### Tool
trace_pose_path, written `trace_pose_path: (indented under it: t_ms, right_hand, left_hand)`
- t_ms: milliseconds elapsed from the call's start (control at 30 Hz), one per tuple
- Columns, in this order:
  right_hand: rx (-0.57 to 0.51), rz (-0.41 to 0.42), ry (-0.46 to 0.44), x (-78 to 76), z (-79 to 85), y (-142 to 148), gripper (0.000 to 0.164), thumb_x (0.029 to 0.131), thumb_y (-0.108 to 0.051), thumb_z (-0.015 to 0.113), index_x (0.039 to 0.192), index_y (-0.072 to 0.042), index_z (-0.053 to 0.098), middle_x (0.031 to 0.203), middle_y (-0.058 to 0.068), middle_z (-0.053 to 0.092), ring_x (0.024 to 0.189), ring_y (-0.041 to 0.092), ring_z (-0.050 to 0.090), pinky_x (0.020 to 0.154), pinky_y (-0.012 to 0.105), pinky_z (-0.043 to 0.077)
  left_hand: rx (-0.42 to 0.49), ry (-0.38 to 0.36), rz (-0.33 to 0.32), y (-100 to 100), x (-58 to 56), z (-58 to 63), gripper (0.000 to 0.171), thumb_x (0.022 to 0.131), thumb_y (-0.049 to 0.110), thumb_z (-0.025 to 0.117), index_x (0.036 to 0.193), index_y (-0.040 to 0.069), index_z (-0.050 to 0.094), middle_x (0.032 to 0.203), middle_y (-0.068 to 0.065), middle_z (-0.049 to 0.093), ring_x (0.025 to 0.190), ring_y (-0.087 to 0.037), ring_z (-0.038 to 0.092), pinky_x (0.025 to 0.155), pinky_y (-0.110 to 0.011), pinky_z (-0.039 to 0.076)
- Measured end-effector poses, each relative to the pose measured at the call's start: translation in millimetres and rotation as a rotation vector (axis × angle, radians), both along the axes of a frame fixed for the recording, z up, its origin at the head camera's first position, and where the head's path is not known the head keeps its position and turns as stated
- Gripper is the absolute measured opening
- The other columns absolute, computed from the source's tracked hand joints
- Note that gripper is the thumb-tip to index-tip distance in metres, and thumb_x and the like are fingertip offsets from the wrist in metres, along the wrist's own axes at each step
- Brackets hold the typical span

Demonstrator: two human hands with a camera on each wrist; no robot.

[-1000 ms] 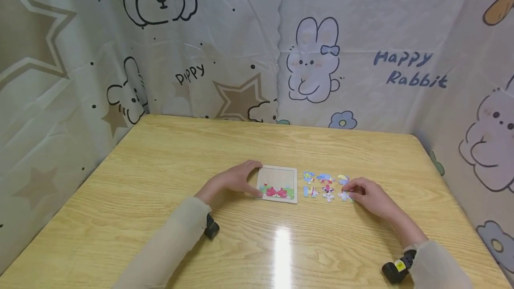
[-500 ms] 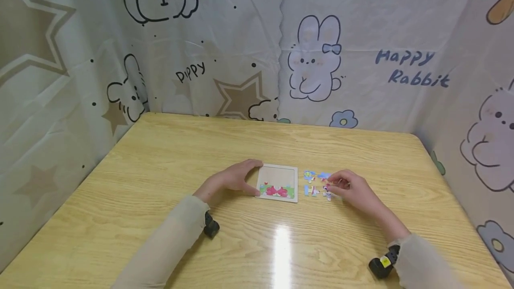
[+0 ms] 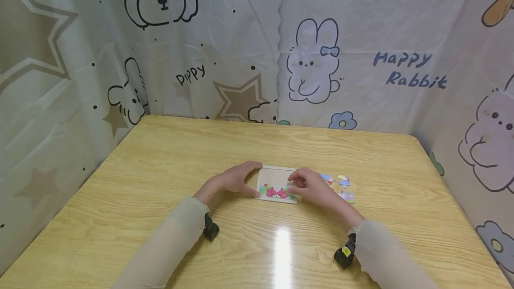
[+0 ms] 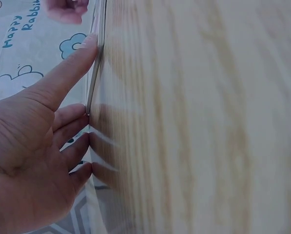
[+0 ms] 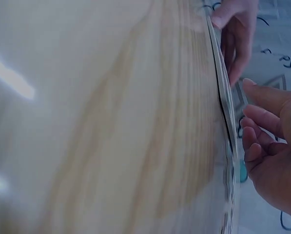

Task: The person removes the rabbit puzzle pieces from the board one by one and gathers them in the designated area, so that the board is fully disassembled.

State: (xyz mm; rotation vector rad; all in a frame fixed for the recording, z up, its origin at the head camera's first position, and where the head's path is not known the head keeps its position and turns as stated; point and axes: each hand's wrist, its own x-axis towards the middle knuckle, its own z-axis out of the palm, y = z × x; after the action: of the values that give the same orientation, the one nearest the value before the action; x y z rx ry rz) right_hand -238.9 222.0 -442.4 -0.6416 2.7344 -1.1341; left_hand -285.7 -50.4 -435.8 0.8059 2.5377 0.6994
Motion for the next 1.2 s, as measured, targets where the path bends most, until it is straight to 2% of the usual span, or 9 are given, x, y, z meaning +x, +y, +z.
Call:
trace_pose_path:
  t_ms: [233,500,700,933,1200]
  right_hand:
    - [-0.016,0.053,-0.057,-7.2,-1.8,-28.0,0.032,0.088,-0.019,0.073,0.111,0.001,0.063,0.101,0.013,0.064,0.085,0.014,0.053,0.071,0.019,0.048]
    - [0.027,0.139,0.004,-11.8,-6.0,-47.5,0.026,0.09,-0.015,0.07,0.109,0.001,0.064,0.098,0.012,0.063,0.079,0.007,0.053,0.069,0.018,0.048]
    - [0.013,0.185,-0.029,-12.7,-5.2,-56.1,0.025,0.091,-0.011,0.068,0.109,0.005,0.061,0.096,0.013,0.063,0.077,0.006,0.054,0.068,0.018,0.05]
    - [0.008,0.167,-0.072,-14.9,-5.4,-59.0,0.025,0.088,-0.006,0.068,0.108,0.005,0.057,0.095,0.013,0.06,0.08,0.01,0.054,0.069,0.018,0.049]
    - [0.0,0.131,-0.044,-11.6,-3.4,-64.2,0.027,0.085,-0.001,0.07,0.106,0.006,0.054,0.091,0.013,0.06,0.078,0.012,0.052,0.067,0.018,0.048]
  left_hand:
    - [0.005,-0.004,0.001,0.0,-0.3,0.4,0.091,0.081,0.038,0.079,0.153,0.009,0.031,0.161,-0.009,0.031,0.15,-0.026,0.028,0.125,-0.039,0.024]
    - [0.008,0.016,-0.013,-0.4,-1.3,-1.3,0.091,0.081,0.038,0.08,0.152,0.008,0.032,0.16,-0.01,0.032,0.149,-0.026,0.031,0.124,-0.039,0.027]
    - [0.02,0.02,-0.013,-1.2,-0.8,-1.1,0.09,0.08,0.037,0.08,0.151,0.007,0.034,0.159,-0.01,0.034,0.148,-0.026,0.032,0.124,-0.039,0.029]
    - [-0.005,0.025,-0.001,-1.3,-0.7,-1.6,0.09,0.08,0.039,0.08,0.151,0.009,0.033,0.159,-0.009,0.034,0.148,-0.025,0.032,0.123,-0.039,0.029]
    - [-0.005,0.028,0.004,-1.2,-0.7,-1.5,0.09,0.08,0.04,0.08,0.151,0.009,0.033,0.159,-0.009,0.033,0.148,-0.026,0.032,0.124,-0.039,0.028]
